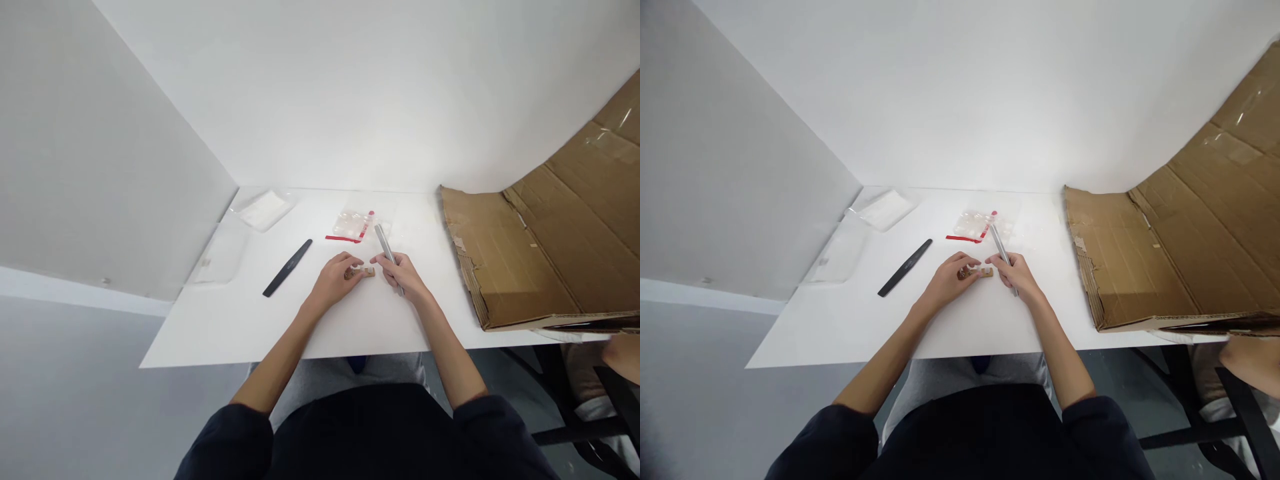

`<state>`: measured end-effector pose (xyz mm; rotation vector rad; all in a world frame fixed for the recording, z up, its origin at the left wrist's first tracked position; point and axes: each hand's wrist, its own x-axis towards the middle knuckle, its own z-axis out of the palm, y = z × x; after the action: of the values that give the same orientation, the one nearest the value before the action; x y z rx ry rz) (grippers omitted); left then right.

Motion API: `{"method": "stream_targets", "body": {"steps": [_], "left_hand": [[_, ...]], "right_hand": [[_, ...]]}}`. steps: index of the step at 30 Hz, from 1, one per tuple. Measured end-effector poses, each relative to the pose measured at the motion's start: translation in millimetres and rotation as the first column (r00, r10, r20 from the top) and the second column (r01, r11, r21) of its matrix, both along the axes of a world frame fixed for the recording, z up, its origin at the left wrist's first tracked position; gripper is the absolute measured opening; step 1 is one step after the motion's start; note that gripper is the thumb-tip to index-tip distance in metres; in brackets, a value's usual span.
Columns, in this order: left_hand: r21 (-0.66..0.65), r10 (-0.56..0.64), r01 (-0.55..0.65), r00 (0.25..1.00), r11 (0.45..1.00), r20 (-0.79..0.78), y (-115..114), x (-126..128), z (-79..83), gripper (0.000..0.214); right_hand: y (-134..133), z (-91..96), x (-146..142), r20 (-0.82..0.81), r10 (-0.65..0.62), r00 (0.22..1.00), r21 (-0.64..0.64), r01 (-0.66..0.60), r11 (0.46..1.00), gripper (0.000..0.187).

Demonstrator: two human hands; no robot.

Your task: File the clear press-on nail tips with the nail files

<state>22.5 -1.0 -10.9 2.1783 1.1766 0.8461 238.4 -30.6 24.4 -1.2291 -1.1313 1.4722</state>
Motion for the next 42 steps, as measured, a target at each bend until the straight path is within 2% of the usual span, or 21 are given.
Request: {"method": "stream_targets", "body": {"steps": [9,30,42], "left_hand": [[-0.009,-0.016,0.016,1.000,1.000,-0.001,-0.7,-0.5,2.2,0.022],[-0.014,-0.032,0.032,0.999,0.999,0.009,-0.9,-1.2,0.7,0.024],[-0.105,-0.006,0.011,0.998,0.994,0.055,1.7,-1.3,1.0,0.030]], "right_hand": [[2.3,-5.4,-1.7,0.030,-0.027,0.999,-0.002,0.027,1.000,0.042],[1.4,-2.2,-2.3,0.048,-0.027,0.998,-0.006,0.028,1.000,0.040],[1.8,-4.6,-2.2,0.061,-0.025,0.998,-0.008,0.026,1.000,0.039]]}}
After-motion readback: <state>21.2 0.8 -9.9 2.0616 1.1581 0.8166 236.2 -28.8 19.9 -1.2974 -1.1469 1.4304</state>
